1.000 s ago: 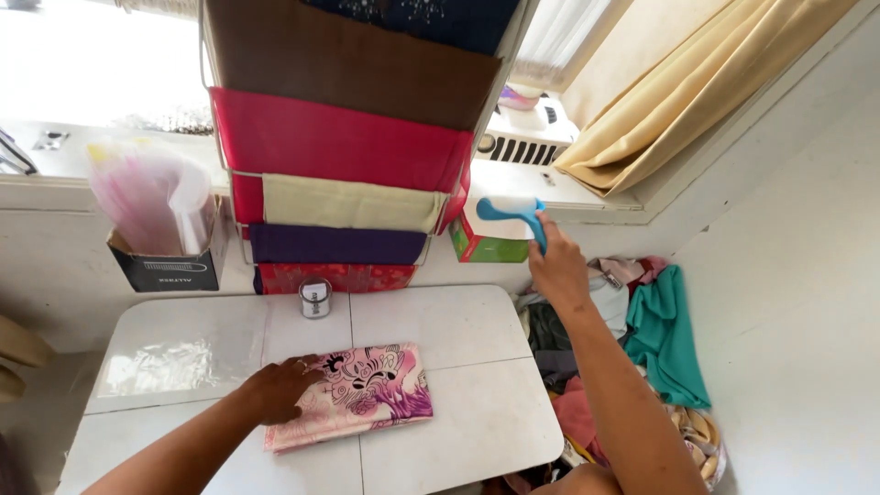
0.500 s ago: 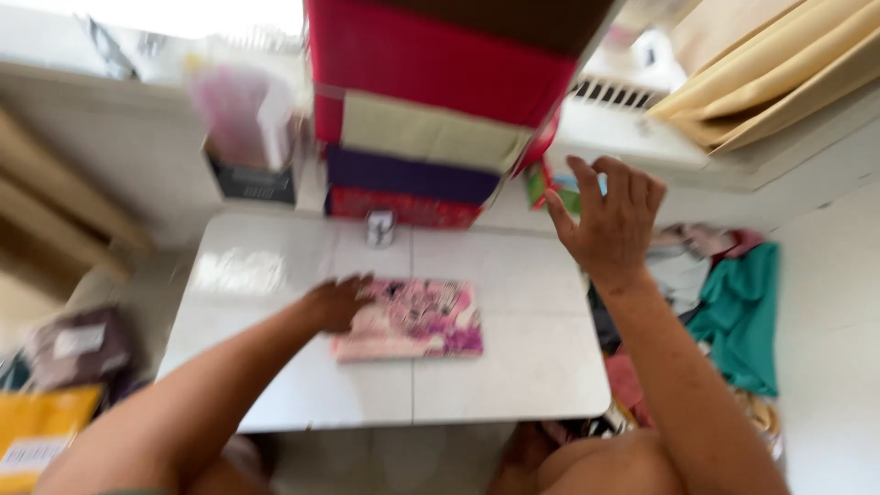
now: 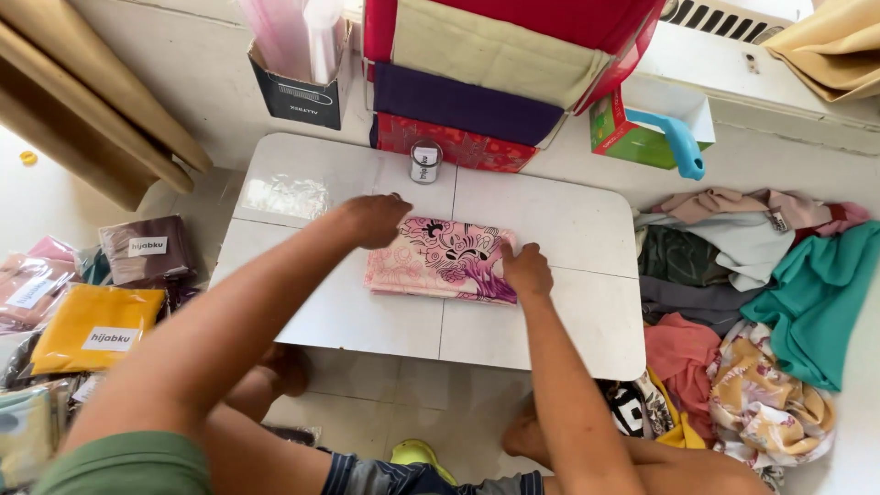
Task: The person cleans a piece of floral fabric with a lint roller, folds it multiple times by hand, and places it inside a clear plastic bag.
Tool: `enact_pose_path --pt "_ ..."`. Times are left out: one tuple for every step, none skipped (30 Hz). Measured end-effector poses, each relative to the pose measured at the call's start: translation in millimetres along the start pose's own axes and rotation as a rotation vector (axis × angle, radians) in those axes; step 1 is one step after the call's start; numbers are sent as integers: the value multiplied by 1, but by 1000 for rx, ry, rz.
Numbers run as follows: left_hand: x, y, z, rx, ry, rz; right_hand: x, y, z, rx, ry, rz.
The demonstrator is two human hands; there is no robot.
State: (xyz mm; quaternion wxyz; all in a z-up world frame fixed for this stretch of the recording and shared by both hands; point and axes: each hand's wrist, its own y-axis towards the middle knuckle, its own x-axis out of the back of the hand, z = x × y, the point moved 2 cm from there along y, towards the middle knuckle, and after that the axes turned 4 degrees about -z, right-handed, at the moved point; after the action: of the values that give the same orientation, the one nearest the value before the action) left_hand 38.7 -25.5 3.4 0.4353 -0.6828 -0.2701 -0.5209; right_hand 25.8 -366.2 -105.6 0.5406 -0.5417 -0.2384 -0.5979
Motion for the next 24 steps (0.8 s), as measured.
enact_pose_path --pt "1 1 -14 -23 -208 -98 -9 -1 -4 -37 80 -32" --pt "1 2 -28 -46 -418 -198 -17 -2 -8 -74 159 -64" --pt "-24 13 -46 -44 -417 -198 -10 -19 -3 -72 159 -63" --pt "-42 24 -62 -111 -614 -461 0 -34 4 -24 274 -86" --pt "-60 35 -76 -179 -807 -726 9 -49 11 25 388 -107" --pt "-47 25 -96 -180 -808 -730 15 -53 13 27 386 -110" --pt "-35 15 -114 -108 -927 -719 20 -57 15 52 472 -104" --pt "-27 4 -134 -33 -1051 -703 24 -64 15 74 554 -95" --pt "-29 0 -143 -33 -1057 -704 25 -68 11 73 548 -95" --pt "-30 -1 -151 17 -990 -688 28 -69 10 92 605 -90" --pt "-30 -3 -159 66 -922 -670 31 -71 9 112 662 -85" --pt "-44 7 -164 73 -931 -673 35 -72 5 114 652 -81" --pt "-57 16 -170 62 -908 -704 40 -73 1 116 684 -85" --pt "-69 25 -173 52 -879 -734 44 -74 0 119 722 -87" --pt "-69 27 -179 58 -881 -736 54 -73 -5 123 719 -83" --pt "-68 29 -186 35 -974 -702 65 -73 -10 147 768 -57" --pt "-68 32 -193 12 -1067 -667 76 -71 -14 172 816 -32" --pt "-65 33 -199 12 -1076 -664 84 -71 -16 168 808 -32" --pt "-63 35 -204 14 -1159 -626 92 -70 -17 173 824 -18" --pt "-61 37 -212 11 -1244 -582 101 -70 -20 173 838 -8" --pt "-60 38 -215 7 -1257 -576 107 -77 -16 164 827 -12" --pt "-59 41 -217 21 -1294 -556 113 -83 -9 183 799 -21" --pt "-58 43 -218 35 -1332 -535 119 -89 -2 202 770 -31" --pt "-51 38 -217 37 -1340 -536 118 -89 4 202 761 -28"
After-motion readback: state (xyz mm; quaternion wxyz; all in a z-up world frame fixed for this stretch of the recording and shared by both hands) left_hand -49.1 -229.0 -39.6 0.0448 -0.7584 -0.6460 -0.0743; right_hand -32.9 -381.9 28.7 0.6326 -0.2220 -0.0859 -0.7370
